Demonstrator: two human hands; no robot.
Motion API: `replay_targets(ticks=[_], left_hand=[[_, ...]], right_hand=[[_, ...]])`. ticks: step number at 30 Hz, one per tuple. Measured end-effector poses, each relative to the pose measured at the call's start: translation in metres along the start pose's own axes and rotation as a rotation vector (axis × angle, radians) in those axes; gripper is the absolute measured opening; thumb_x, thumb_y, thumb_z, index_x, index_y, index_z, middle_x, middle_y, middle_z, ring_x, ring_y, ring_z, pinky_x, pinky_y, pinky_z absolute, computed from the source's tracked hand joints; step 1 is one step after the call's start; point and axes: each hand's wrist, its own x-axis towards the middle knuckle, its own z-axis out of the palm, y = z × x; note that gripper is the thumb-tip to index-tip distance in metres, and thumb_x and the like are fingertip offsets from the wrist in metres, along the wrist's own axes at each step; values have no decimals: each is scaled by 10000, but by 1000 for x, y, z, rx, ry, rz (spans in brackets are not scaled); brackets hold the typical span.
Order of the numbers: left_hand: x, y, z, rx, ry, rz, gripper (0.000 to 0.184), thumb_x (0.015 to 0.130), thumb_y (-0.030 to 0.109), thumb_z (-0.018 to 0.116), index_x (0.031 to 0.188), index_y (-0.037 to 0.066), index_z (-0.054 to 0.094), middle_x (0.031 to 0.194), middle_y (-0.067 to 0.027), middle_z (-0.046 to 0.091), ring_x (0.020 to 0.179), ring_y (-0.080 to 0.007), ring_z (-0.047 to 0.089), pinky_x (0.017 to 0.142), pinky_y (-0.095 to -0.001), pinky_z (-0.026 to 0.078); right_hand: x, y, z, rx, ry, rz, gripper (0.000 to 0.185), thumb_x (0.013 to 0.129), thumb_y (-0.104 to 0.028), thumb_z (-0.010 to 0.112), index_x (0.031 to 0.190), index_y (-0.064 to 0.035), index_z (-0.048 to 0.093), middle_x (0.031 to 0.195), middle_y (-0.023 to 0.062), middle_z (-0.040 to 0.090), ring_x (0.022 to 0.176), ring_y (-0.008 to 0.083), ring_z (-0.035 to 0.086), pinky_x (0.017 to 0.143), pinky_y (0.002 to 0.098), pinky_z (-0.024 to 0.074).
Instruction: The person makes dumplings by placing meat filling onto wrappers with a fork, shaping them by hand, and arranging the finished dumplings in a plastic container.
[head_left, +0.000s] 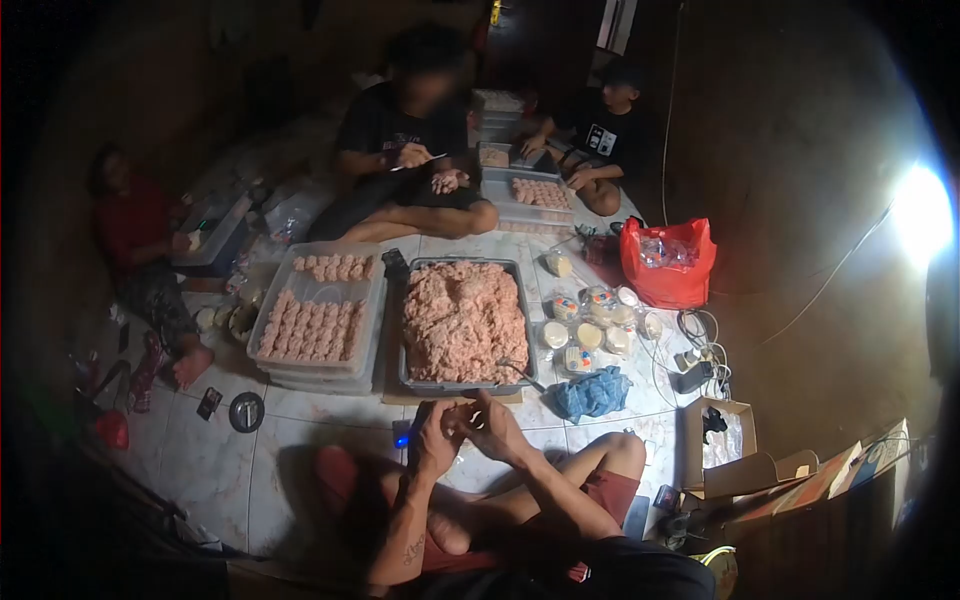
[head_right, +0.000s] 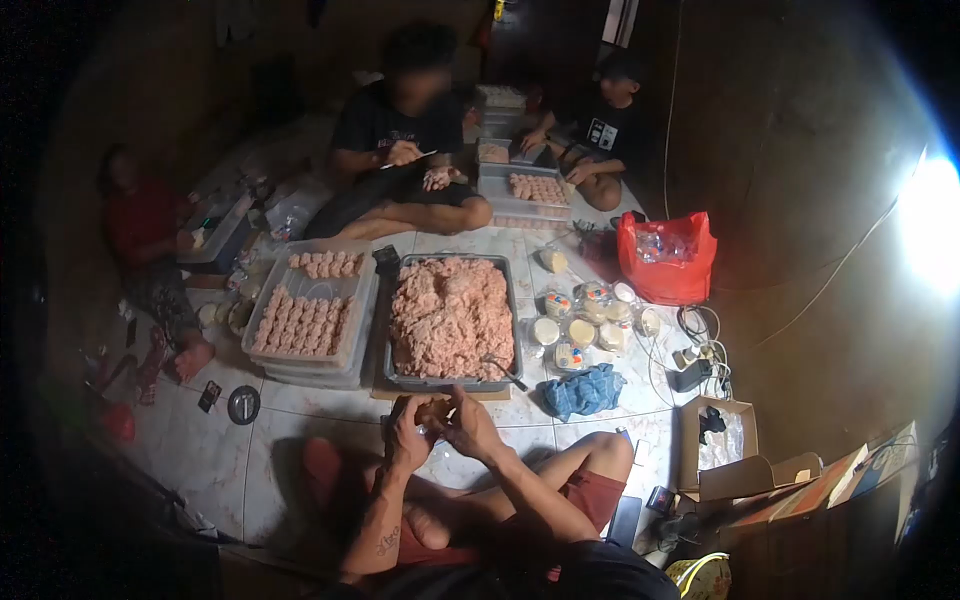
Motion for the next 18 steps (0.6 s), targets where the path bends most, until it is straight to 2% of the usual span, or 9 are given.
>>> replay_targets(ticks=[1, 5, 9, 11, 13, 15, 16, 17, 18], left_hand=[[-2, -5, 7, -76, 11, -39, 453, 739, 20, 740, 1163, 54, 583, 1066, -171, 663, 1012, -365, 648, 857, -415, 511], [-5, -13, 21, -76, -61, -37, 460, 796, 43, 734, 1217, 69, 551, 1091, -175, 659, 1019, -367, 642, 849, -418, 510], [-9, -6, 30, -20, -160, -55, 521, 774, 72, 784, 1239, 98, 550, 1063, -125, 656, 901, -283, 674, 788, -415, 533], [-10, -8, 30, -84, -196, -80, 615, 768, 118, 827, 1301, 79, 521, 1097, -132, 632, 863, -249, 675, 762, -381, 543], [-6, 1, 15, -112, -231, -76, 669, 766, 132, 843, 1336, 72, 497, 1101, -132, 625, 841, -232, 669, 737, -353, 547], [-7, -7, 4, -280, -189, -145, 656, 806, 121, 818, 1366, 60, 483, 1113, -87, 631, 817, -159, 639, 702, -292, 541], [-5, -10, -5, -336, -144, -170, 648, 816, 115, 806, 1371, 50, 478, 1124, -78, 629, 820, -146, 635, 710, -282, 539], [-1, -15, -17, -391, -98, -194, 641, 826, 110, 793, 1377, 40, 474, 1134, -68, 628, 823, -134, 632, 718, -272, 538], [5, -16, -34, -401, -23, -207, 644, 839, 105, 777, 1395, 37, 458, 1116, -62, 631, 821, -128, 626, 731, -268, 538]], right_hand=[[-5, 0, 0, 5, -8, 2, 686, 865, -328, 774, 1355, 40, 465, 1078, 211, 692, 958, 284, 690, 818, 387, 541], [-8, 14, -6, -165, 115, -113, 567, 875, -263, 759, 1282, 46, 514, 1011, 196, 715, 922, 271, 707, 789, 384, 542], [-12, 25, -14, -90, 95, -39, 492, 884, -282, 749, 1203, 40, 557, 1001, 194, 717, 939, 283, 705, 799, 390, 541], [-28, 16, -30, -4, 102, 120, 448, 872, -180, 743, 1216, 40, 558, 1003, 195, 688, 940, 275, 688, 830, 362, 531], [-41, 25, -47, 230, 219, 40, 406, 840, -87, 767, 1178, 37, 577, 961, 131, 659, 881, 186, 647, 802, 320, 529], [-49, 60, -69, 157, 356, -99, 392, 822, -29, 770, 1162, 29, 586, 947, 99, 630, 851, 174, 619, 790, 318, 526], [-54, 61, -85, 142, 403, -37, 369, 824, -28, 765, 1150, 12, 596, 957, 100, 633, 843, 171, 618, 776, 321, 525], [-56, 52, -99, 332, 452, -14, 365, 830, -55, 766, 1153, 0, 606, 927, 97, 631, 837, 166, 616, 766, 328, 522], [-52, 66, -111, 291, 526, -17, 364, 838, -69, 753, 1162, -2, 602, 930, 105, 638, 837, 177, 622, 757, 335, 521]])
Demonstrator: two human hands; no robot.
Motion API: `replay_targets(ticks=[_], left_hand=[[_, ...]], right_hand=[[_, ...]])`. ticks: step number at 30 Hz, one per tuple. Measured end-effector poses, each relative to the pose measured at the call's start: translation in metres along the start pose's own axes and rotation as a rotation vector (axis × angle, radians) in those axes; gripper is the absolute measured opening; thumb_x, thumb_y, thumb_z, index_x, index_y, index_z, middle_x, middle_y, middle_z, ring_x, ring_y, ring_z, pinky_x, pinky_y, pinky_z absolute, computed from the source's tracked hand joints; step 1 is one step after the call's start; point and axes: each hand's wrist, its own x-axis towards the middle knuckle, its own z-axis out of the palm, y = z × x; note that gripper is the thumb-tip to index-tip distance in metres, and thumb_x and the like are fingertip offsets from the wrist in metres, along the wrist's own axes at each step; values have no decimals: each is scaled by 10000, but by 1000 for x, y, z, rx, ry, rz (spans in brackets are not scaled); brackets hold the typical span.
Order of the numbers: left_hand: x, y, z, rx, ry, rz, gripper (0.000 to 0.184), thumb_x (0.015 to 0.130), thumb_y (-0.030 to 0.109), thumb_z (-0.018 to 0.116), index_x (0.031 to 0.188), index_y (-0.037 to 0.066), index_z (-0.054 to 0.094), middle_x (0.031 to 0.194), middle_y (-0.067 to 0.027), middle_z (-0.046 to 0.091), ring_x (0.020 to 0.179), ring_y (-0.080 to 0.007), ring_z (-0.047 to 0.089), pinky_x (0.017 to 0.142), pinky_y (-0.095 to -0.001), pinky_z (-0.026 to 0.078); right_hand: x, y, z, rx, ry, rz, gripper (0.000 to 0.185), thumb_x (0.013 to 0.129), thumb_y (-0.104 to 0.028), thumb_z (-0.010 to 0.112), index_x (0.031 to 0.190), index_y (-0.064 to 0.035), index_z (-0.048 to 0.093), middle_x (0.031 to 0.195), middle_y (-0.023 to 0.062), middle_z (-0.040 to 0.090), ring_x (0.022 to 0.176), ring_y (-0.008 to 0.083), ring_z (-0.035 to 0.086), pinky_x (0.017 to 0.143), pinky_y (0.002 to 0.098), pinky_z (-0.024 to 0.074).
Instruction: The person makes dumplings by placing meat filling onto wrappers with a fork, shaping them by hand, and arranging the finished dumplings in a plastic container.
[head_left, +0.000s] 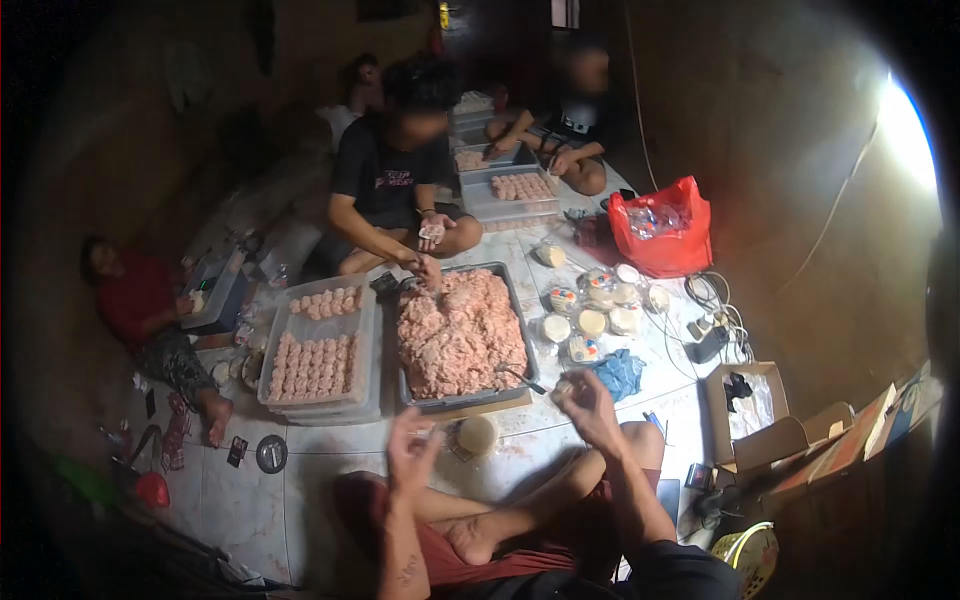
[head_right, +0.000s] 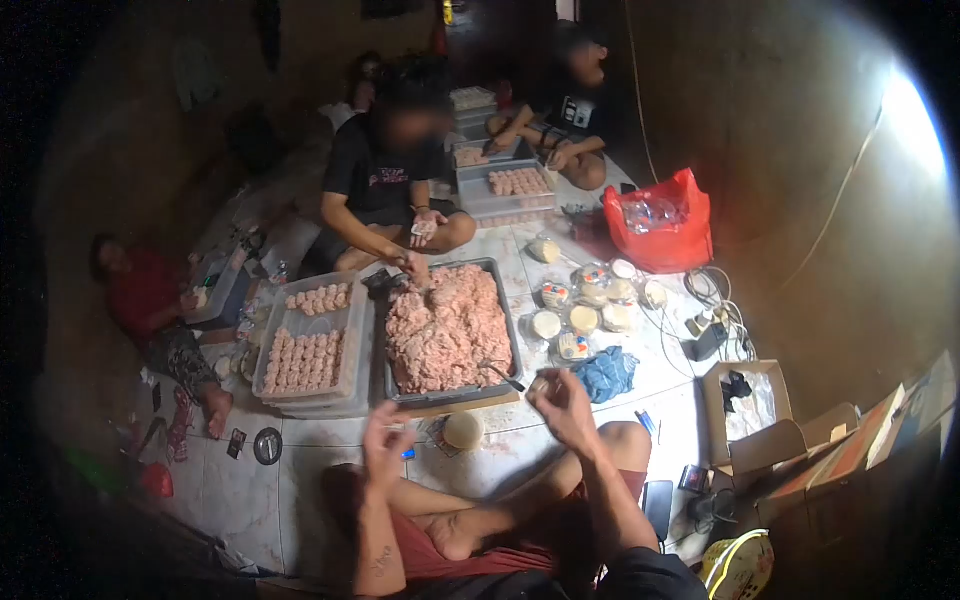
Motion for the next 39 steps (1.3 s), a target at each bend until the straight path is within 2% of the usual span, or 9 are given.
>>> replay_targets(ticks=[4, 9, 12, 18, 21, 29, 31, 36, 39], left_hand=[[47, 68, -66, -163, 398, 174, 645, 922, 79, 675, 1488, 51, 367, 889, -7, 572, 748, -69, 512, 652, -236, 447], [76, 171, -119, -260, 645, 366, 532, 964, 84, 628, 1454, 46, 423, 863, 10, 528, 727, -60, 461, 678, -206, 403], [72, 142, -113, -241, 477, 384, 436, 957, 69, 638, 1372, 37, 508, 913, 16, 530, 736, -57, 471, 691, -224, 418], [29, 11, -30, -118, 47, -162, 357, 909, 98, 710, 1225, 4, 571, 910, -31, 639, 730, -87, 574, 665, -231, 472], [23, 33, -25, -227, -24, -151, 652, 904, 76, 711, 1465, 39, 380, 895, -41, 651, 757, -93, 600, 704, -246, 503], [63, 191, -145, -555, 610, 481, 606, 975, 211, 590, 1510, 54, 353, 1037, -59, 610, 821, -86, 523, 726, -248, 426], [58, 164, -179, -494, 484, 621, 506, 1012, 265, 557, 1461, 62, 440, 1020, 4, 562, 857, -90, 513, 746, -243, 426], [64, 15, -175, -603, 590, -15, 330, 945, 291, 662, 1233, 134, 629, 975, 57, 586, 743, -67, 472, 687, -244, 403], [62, -13, -151, -533, 742, -44, 281, 909, 238, 727, 1161, 149, 640, 945, 57, 568, 732, -66, 462, 682, -244, 389]], right_hand=[[25, 32, -40, -521, 142, -80, 362, 849, -95, 706, 1180, -6, 589, 939, 138, 663, 825, 209, 643, 731, 349, 518], [18, 69, -36, -365, 193, 79, 330, 826, -80, 694, 1120, 27, 589, 823, 102, 652, 706, 188, 622, 673, 328, 503], [26, 117, -35, -107, 113, 91, 290, 825, -70, 700, 1027, 93, 570, 793, 44, 618, 715, 111, 580, 657, 280, 490], [21, 100, -30, -311, 73, 124, 289, 803, -122, 743, 1001, 25, 594, 816, 86, 653, 740, 169, 616, 695, 323, 512], [13, 106, -33, -450, 6, 129, 357, 811, -155, 752, 1073, 19, 582, 849, 115, 708, 789, 203, 689, 719, 347, 535], [12, 103, -26, -665, 28, 153, 332, 803, -206, 712, 1017, 30, 620, 815, 167, 709, 773, 293, 709, 702, 387, 541], [14, 111, -26, -683, 72, -14, 228, 820, -194, 666, 925, 7, 645, 766, 182, 685, 720, 306, 694, 647, 418, 522], [13, 97, -17, -612, 95, -22, 167, 859, -191, 620, 908, -33, 637, 739, 160, 654, 663, 287, 647, 609, 423, 486], [9, 79, -21, -632, 20, 17, 192, 884, -184, 633, 1015, -45, 657, 822, 143, 699, 808, 320, 701, 705, 388, 525]])
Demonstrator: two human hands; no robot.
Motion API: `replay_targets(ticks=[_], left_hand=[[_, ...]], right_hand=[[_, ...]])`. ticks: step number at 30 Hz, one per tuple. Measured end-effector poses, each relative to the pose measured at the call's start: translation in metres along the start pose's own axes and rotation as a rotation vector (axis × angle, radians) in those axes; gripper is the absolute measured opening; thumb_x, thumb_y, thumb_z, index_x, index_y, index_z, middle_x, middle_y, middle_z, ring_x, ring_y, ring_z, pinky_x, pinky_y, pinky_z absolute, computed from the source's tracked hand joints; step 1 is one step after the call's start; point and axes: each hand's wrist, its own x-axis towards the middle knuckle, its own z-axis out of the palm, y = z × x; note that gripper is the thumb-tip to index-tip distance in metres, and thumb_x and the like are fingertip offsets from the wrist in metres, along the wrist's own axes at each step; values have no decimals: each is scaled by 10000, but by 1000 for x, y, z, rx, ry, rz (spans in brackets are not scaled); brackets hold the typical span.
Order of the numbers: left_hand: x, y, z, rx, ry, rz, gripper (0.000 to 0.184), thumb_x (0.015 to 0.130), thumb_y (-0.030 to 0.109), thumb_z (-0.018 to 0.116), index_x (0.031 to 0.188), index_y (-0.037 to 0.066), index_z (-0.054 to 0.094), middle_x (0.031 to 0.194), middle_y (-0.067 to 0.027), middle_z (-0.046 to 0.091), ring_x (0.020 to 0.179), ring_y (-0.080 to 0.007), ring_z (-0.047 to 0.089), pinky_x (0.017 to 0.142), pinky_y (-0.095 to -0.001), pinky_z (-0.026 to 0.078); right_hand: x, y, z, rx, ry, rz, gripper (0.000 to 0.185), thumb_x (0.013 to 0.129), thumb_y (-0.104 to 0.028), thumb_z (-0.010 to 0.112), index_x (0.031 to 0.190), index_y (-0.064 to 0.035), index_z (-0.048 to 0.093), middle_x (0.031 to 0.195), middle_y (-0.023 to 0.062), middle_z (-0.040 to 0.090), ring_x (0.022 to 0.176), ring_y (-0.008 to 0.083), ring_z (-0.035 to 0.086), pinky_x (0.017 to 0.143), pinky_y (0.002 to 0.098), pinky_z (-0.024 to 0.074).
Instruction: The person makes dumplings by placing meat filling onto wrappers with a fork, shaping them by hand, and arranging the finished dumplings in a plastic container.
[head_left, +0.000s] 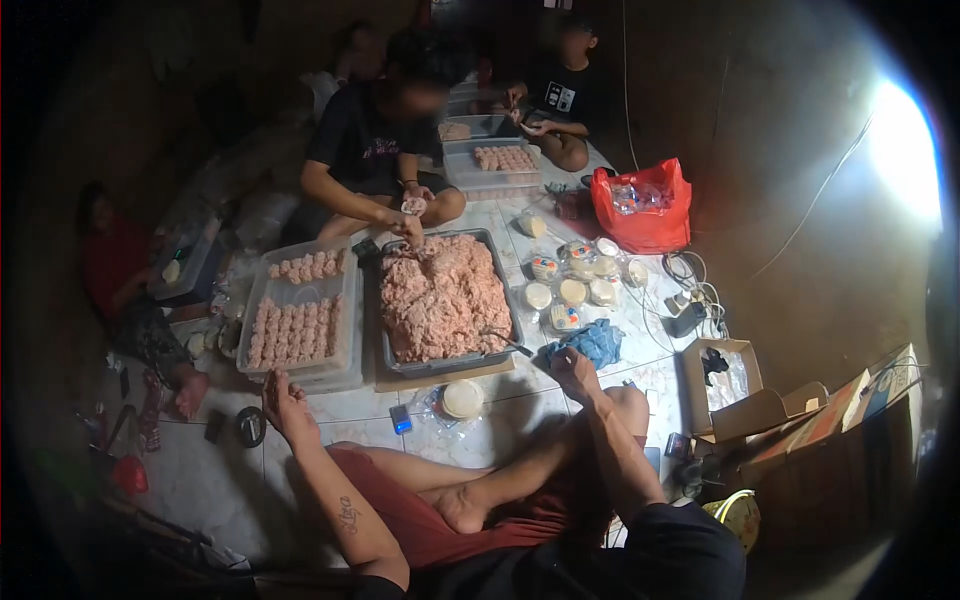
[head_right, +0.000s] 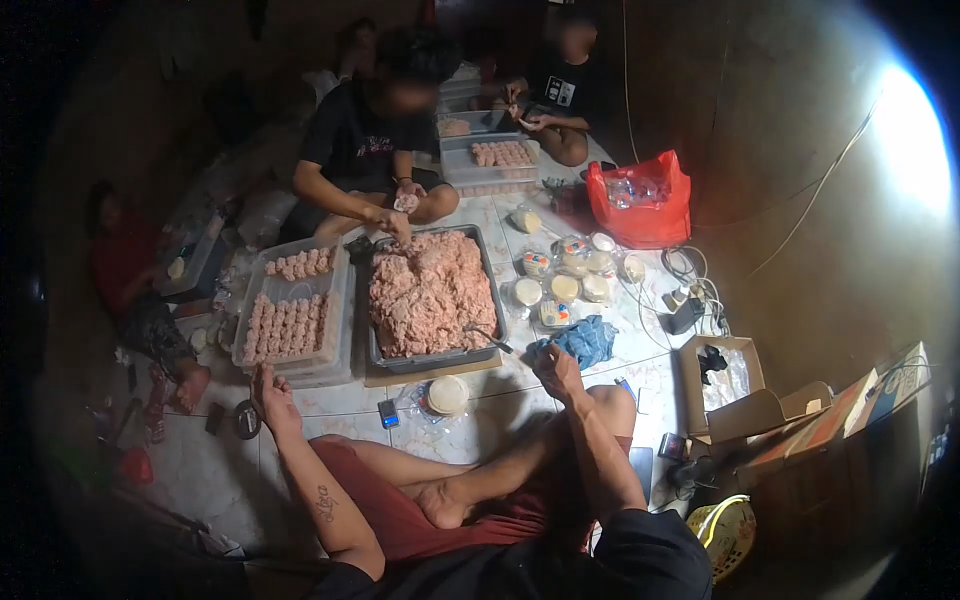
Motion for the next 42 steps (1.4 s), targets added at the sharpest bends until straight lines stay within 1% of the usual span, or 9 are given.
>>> replay_targets(ticks=[15, 17, 22, 28, 30, 32, 35, 38, 42], left_hand=[[85, -69, -74, 31, 536, 20, 270, 932, 306, 555, 1003, 56, 628, 939, -28, 586, 717, -137, 461, 661, -286, 398], [81, -91, -73, -137, 502, -36, 234, 944, 313, 571, 996, 91, 625, 900, 1, 557, 712, -121, 449, 656, -272, 386], [105, -116, -104, -95, 636, 136, 173, 930, 215, 568, 983, 61, 624, 889, -32, 580, 752, -158, 539, 656, -282, 442], [109, -72, -92, 22, 716, 53, 165, 924, 159, 569, 1005, 20, 603, 854, -45, 564, 725, -149, 531, 623, -277, 425], [120, -104, -122, 308, 580, 387, 94, 918, 125, 568, 962, 47, 596, 833, -31, 556, 685, -123, 494, 590, -256, 397], [118, -67, -96, -325, 680, 57, 43, 905, 107, 578, 905, 64, 581, 831, -19, 554, 672, -103, 472, 579, -242, 383], [125, -71, -94, -291, 686, 73, 57, 909, 117, 592, 875, 76, 571, 799, -8, 542, 653, -94, 460, 577, -250, 377], [124, -66, -88, -273, 676, 58, 69, 914, 133, 591, 873, 80, 574, 769, -7, 535, 621, -98, 450, 576, -266, 376], [126, -66, -93, -288, 645, 34, 121, 950, 194, 591, 856, 136, 544, 731, 38, 479, 596, -68, 402, 557, -240, 326]], right_hand=[[50, -257, -5, 190, -360, -125, 327, 904, -75, 695, 1203, 0, 585, 867, 59, 688, 765, 123, 622, 723, 282, 501], [69, -298, 15, 13, -510, -452, 414, 921, -138, 713, 1282, -38, 538, 910, 78, 692, 823, 140, 646, 724, 301, 520], [142, -356, 124, -69, -406, -1107, 403, 884, -153, 731, 1223, 3, 579, 975, 104, 702, 855, 182, 675, 702, 342, 539], [211, -418, 264, -83, -432, -1250, 74, 844, -66, 683, 888, -62, 623, 830, 81, 612, 725, 209, 618, 591, 332, 507], [224, -439, 305, -83, -573, -1104, 86, 851, -54, 648, 793, -111, 618, 779, 38, 588, 711, 192, 605, 576, 330, 506], [246, -446, 354, -148, -491, -1396, 120, 783, -23, 631, 732, -123, 588, 733, 20, 552, 679, 181, 589, 541, 322, 473], [307, -426, 456, -495, -11, -1850, 107, 684, -64, 644, 640, -122, 565, 652, 6, 490, 612, 166, 556, 498, 305, 433], [313, -419, 517, -302, 330, -1730, 236, 675, -61, 650, 532, -125, 472, 559, -2, 404, 537, 154, 481, 474, 286, 411], [321, -438, 537, -833, 19, -1997, 150, 730, -56, 614, 626, -98, 514, 602, 51, 487, 602, 197, 549, 523, 339, 462]])
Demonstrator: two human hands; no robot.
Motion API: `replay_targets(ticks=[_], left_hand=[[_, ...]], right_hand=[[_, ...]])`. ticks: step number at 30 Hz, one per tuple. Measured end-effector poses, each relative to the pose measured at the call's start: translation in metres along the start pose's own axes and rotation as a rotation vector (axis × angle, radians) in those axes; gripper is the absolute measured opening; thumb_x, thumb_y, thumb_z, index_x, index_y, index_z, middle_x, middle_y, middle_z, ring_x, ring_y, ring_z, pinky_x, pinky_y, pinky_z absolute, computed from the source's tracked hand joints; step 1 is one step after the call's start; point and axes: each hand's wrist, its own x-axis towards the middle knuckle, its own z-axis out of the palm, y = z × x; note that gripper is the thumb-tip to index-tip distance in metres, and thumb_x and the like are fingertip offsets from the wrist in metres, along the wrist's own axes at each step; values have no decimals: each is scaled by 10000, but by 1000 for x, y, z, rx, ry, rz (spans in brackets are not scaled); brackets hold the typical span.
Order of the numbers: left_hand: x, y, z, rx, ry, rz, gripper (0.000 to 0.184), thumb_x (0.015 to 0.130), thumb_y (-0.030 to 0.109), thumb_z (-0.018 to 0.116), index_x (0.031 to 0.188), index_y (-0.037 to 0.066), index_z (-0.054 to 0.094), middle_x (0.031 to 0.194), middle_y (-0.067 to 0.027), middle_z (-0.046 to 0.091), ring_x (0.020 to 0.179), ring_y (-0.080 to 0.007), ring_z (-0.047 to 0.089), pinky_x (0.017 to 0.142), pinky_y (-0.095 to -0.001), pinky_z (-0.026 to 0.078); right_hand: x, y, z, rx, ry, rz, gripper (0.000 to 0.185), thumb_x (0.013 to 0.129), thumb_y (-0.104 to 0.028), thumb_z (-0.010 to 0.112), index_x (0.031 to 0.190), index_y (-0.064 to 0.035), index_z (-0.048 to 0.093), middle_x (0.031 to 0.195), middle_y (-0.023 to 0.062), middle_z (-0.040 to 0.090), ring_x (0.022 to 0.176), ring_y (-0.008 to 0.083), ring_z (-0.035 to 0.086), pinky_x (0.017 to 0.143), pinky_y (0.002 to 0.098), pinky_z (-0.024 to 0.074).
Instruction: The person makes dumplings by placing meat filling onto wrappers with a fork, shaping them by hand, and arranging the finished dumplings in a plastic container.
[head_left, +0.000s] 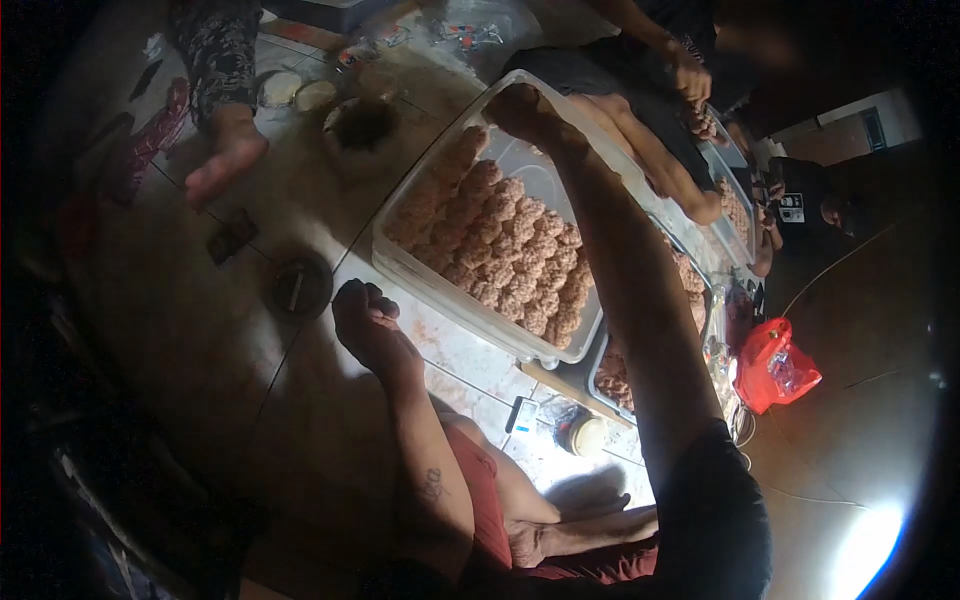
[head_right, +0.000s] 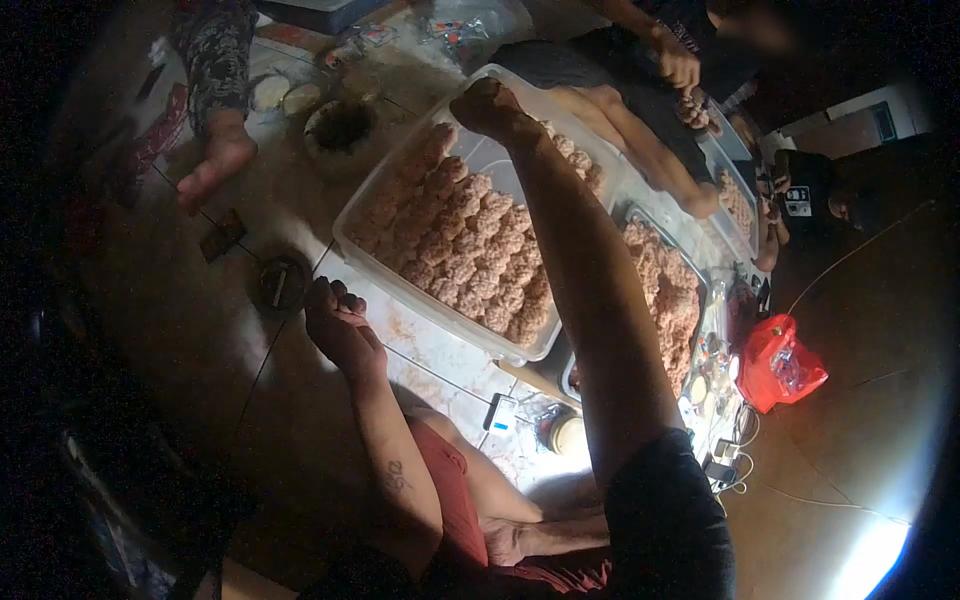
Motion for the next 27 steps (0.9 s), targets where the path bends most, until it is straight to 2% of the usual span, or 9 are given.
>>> replay_targets(ticks=[5, 8, 10, 14, 16, 18, 21, 22, 27], left_hand=[[-1, 1, -4, -43, -35, -51, 114, 964, 213, 597, 905, 130, 546, 748, 43, 481, 626, -66, 409, 569, -239, 325], [-2, 1, -3, -42, -21, -85, 100, 970, 199, 587, 905, 135, 548, 752, 45, 488, 625, -66, 409, 569, -241, 328], [-5, 5, 5, -19, 11, -90, 102, 971, 194, 584, 898, 134, 548, 744, 46, 487, 614, -67, 404, 567, -242, 327], [-2, 0, -4, -30, -33, -79, 99, 973, 181, 579, 896, 121, 559, 758, 32, 501, 606, -69, 401, 566, -250, 336], [1, -3, -6, -21, -40, -62, 67, 944, 148, 575, 908, 92, 578, 769, 2, 537, 632, -92, 452, 580, -259, 364], [10, -14, -18, -24, -61, -57, 58, 916, 115, 572, 920, 63, 598, 779, -27, 573, 657, -116, 503, 593, -267, 392], [46, -45, -60, 807, -226, 627, 146, 881, 115, 595, 991, 22, 618, 893, -68, 607, 761, -170, 561, 651, -336, 451], [43, -39, -63, 919, -273, 626, 172, 871, 121, 603, 1002, 12, 628, 937, -76, 615, 787, -184, 569, 676, -365, 468], [34, -25, -38, 152, -65, 4, 222, 909, 277, 655, 1025, 90, 676, 895, -28, 581, 775, -145, 528, 727, -330, 468]], right_hand=[[7, -5, 16, 144, -490, -98, 248, 860, -205, 608, 1009, -24, 689, 855, 186, 688, 807, 262, 694, 670, 416, 542], [10, -11, 15, 893, -521, 689, 318, 910, -248, 585, 1069, 11, 676, 842, 196, 685, 819, 290, 701, 732, 430, 554], [11, -14, -6, 526, -515, 408, 378, 956, -278, 540, 1118, 40, 663, 962, 218, 688, 915, 330, 696, 814, 421, 553], [22, -1, -54, 703, -728, 475, 394, 979, -288, 503, 1134, 40, 654, 1087, 226, 660, 1027, 349, 660, 870, 426, 532], [14, 2, -48, 835, -611, 711, 389, 1006, -269, 427, 1116, 31, 650, 1148, 191, 643, 1037, 326, 651, 859, 417, 524], [-6, 9, -62, 718, -567, 605, 389, 1019, -275, 412, 1098, 24, 648, 1121, 171, 648, 1011, 308, 651, 856, 408, 522], [-63, 10, -132, 577, -277, 539, 330, 985, -243, 498, 1087, 22, 666, 1094, 163, 666, 970, 287, 663, 838, 398, 531], [-89, 6, -165, 520, -201, 536, 312, 974, -233, 527, 1083, 21, 672, 1085, 161, 672, 957, 280, 667, 832, 395, 534], [-221, -49, -352, 407, -27, 602, 248, 917, -179, 670, 1064, 18, 703, 1041, 148, 703, 890, 244, 687, 801, 378, 548]])
